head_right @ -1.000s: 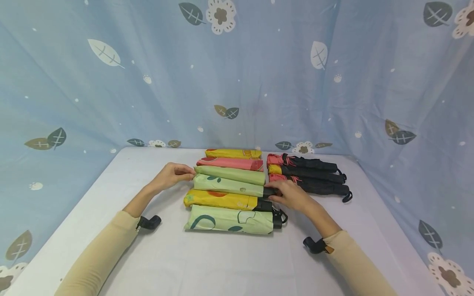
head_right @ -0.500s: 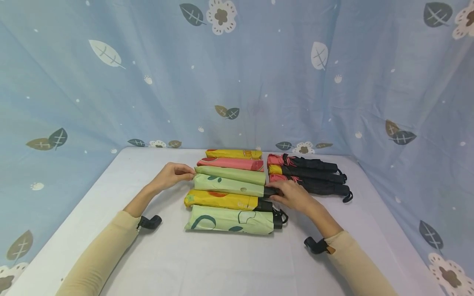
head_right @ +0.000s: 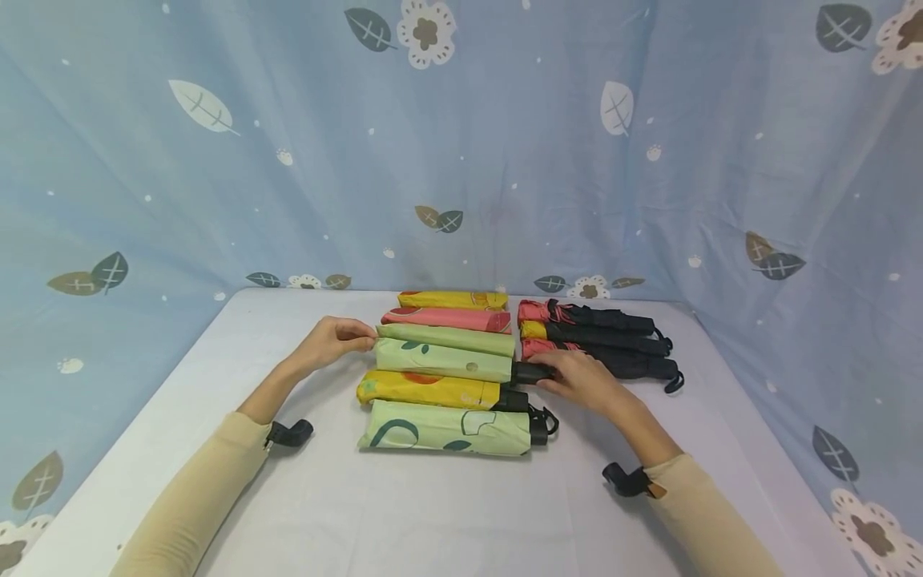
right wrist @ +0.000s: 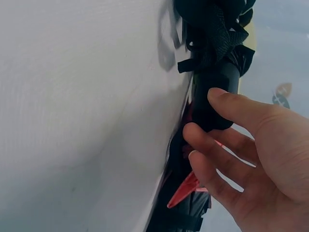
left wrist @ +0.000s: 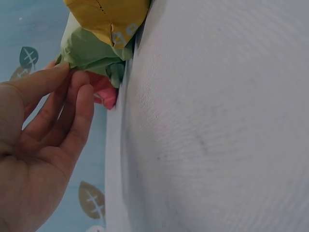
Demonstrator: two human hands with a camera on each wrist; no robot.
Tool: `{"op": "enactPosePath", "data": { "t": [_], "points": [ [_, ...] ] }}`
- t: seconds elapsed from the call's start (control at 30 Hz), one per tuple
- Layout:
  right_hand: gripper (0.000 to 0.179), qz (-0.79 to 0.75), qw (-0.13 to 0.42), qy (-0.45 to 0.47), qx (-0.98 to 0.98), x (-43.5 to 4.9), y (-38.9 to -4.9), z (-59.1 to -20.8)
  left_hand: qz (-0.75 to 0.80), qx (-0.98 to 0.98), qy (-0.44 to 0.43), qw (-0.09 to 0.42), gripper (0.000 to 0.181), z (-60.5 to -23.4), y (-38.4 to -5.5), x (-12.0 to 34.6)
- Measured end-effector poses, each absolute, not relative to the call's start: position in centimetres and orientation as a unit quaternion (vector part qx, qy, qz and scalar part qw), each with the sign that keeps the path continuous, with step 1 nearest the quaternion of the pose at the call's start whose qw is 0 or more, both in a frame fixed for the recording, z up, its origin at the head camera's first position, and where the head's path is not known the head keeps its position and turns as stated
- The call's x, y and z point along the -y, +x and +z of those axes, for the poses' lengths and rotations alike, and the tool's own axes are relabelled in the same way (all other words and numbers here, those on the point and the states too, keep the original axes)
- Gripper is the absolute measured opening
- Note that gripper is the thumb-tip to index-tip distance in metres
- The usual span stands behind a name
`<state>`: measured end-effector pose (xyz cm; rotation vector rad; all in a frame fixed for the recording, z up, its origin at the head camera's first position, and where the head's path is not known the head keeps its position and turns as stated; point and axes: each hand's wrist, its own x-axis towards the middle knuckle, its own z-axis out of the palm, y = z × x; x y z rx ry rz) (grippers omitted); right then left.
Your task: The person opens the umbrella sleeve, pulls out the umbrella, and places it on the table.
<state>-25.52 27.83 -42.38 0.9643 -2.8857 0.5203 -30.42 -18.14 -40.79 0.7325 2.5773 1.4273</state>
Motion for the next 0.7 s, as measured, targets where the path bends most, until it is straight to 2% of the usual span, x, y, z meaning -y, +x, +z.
{"op": "enactPosePath", "data": {
  "t": [0.7],
  "points": [
    [0.042,0.163,0.023,0.290,0.943,-29.9,-24.7,-41.7,0.485,-0.842,0.229,0.059,0.019,-40.7,-30.2,18.0]
  ]
}}
